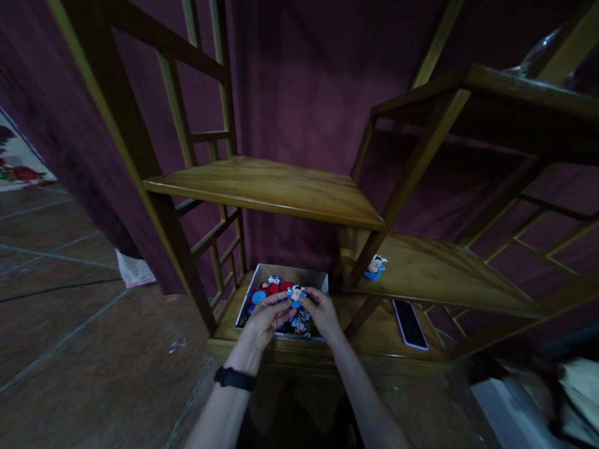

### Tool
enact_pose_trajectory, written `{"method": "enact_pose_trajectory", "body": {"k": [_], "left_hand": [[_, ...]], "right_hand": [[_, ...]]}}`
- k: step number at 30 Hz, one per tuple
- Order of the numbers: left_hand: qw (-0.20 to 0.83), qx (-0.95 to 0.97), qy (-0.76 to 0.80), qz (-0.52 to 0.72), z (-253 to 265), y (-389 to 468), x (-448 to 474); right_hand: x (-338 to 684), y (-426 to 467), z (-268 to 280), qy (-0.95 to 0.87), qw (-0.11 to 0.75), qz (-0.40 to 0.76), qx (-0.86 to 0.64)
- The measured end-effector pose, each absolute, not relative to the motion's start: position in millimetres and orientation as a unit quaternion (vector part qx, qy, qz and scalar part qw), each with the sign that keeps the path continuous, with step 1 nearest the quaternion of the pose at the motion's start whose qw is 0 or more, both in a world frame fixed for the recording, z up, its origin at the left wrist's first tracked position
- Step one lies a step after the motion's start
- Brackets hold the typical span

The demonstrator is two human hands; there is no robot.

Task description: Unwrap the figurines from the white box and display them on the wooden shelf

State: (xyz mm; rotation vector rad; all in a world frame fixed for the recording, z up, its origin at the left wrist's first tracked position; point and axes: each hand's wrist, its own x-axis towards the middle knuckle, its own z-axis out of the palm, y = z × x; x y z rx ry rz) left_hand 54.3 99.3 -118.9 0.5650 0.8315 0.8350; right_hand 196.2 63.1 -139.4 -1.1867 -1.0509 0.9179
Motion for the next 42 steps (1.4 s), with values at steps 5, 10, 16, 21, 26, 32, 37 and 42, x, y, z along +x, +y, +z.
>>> {"method": "enact_pose_trajectory", "body": {"k": [5,10,16,21,26,32,37,42], "left_hand": [[0.789,0.294,0.393,0.369,-108,99,48],[0.777,0.316,0.398,0.372,-96,97,39],[0.763,0.359,0.389,0.372,-77,91,34],[0.745,0.390,0.390,0.374,-42,70,34],[0.754,0.458,0.352,0.312,-4,38,48],[0.763,0.492,0.298,0.295,14,-2,81],[0.790,0.473,0.281,0.272,12,-22,105],[0.808,0.436,0.270,0.289,-5,-28,126]], "right_hand": [[196,61,-134,-0.466,0.601,0.399,-0.512],[188,51,-119,-0.450,0.617,0.401,-0.506],[183,32,-83,-0.466,0.650,0.370,-0.472],[184,5,-54,-0.477,0.684,0.302,-0.462],[194,-41,-22,-0.482,0.689,0.280,-0.463],[222,-91,-8,-0.484,0.675,0.256,-0.495],[241,-113,-13,-0.464,0.671,0.258,-0.518],[258,-125,-3,-0.460,0.645,0.297,-0.533]]}}
